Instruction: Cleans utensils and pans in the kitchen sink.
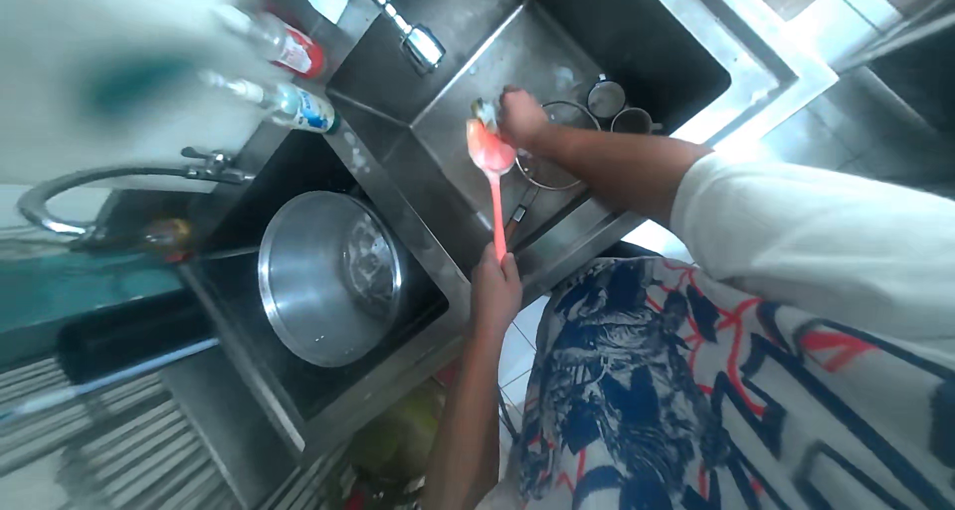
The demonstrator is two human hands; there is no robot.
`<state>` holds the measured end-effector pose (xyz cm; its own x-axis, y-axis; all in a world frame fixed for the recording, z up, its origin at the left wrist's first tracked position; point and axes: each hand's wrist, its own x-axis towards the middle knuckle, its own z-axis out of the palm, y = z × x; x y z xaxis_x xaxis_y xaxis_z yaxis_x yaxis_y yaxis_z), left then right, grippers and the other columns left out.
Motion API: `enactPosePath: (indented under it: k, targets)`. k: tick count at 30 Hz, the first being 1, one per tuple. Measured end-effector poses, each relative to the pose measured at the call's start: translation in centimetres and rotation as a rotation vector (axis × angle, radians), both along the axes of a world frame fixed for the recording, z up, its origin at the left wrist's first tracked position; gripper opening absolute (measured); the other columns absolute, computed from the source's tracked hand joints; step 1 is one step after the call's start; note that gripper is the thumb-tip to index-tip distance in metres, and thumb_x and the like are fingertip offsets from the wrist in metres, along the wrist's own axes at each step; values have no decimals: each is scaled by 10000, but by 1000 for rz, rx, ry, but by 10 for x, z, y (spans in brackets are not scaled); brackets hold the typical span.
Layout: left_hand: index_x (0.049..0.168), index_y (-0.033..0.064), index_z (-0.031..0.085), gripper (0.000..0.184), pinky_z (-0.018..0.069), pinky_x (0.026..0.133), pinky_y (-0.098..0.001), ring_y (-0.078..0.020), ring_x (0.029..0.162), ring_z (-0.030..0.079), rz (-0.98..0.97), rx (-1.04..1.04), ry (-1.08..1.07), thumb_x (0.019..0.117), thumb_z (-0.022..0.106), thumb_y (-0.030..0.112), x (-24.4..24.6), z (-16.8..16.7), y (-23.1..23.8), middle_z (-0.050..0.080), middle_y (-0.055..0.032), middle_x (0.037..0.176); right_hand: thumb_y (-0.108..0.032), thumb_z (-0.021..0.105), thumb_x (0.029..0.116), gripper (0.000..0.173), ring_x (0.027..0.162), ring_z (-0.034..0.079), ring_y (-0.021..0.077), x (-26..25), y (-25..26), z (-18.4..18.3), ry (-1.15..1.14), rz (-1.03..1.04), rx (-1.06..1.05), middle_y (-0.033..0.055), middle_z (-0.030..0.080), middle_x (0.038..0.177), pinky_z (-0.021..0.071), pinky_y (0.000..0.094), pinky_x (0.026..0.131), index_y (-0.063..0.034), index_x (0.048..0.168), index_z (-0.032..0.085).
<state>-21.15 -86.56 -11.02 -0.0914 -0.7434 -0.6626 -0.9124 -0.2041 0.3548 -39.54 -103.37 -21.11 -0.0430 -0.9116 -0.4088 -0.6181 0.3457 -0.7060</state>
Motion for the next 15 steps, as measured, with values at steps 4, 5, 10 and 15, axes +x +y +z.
enactPosePath:
  k: [4,5,10,15]
  targets:
    - [1289,-23,547,294,539,769,-386,-222,791,633,14,-37,19,1097,447,176,-2,-1,-6,630,-142,898,-104,683,942,330,1216,625,408,9,5,13,-34,-28,-77,253,589,1360,515,577,1023,79,1212,638]
    - [1289,-20,549,292,542,780,-396,-231,800,635,14,-33,17,1099,446,177,-3,-1,-9,631,-147,904,-88,697,929,358,1216,624,413,17,15,15,-50,-5,-91,260,586,1361,513,577,1029,84,1235,625]
    - [1358,-36,513,346,551,856,-449,-296,893,677,-40,-47,-57,1101,433,180,-3,0,-8,667,-201,988,-75,684,933,344,1211,629,415,35,19,20,-57,94,-147,258,598,1349,518,582,1013,80,1234,629]
    - [1440,-6,470,400,543,916,-450,-300,990,688,-68,47,-93,1110,421,215,-6,10,5,680,-213,1097,-87,689,925,324,1236,618,407,15,-26,28,20,-2,-13,248,601,1356,523,583,1003,60,1211,648]
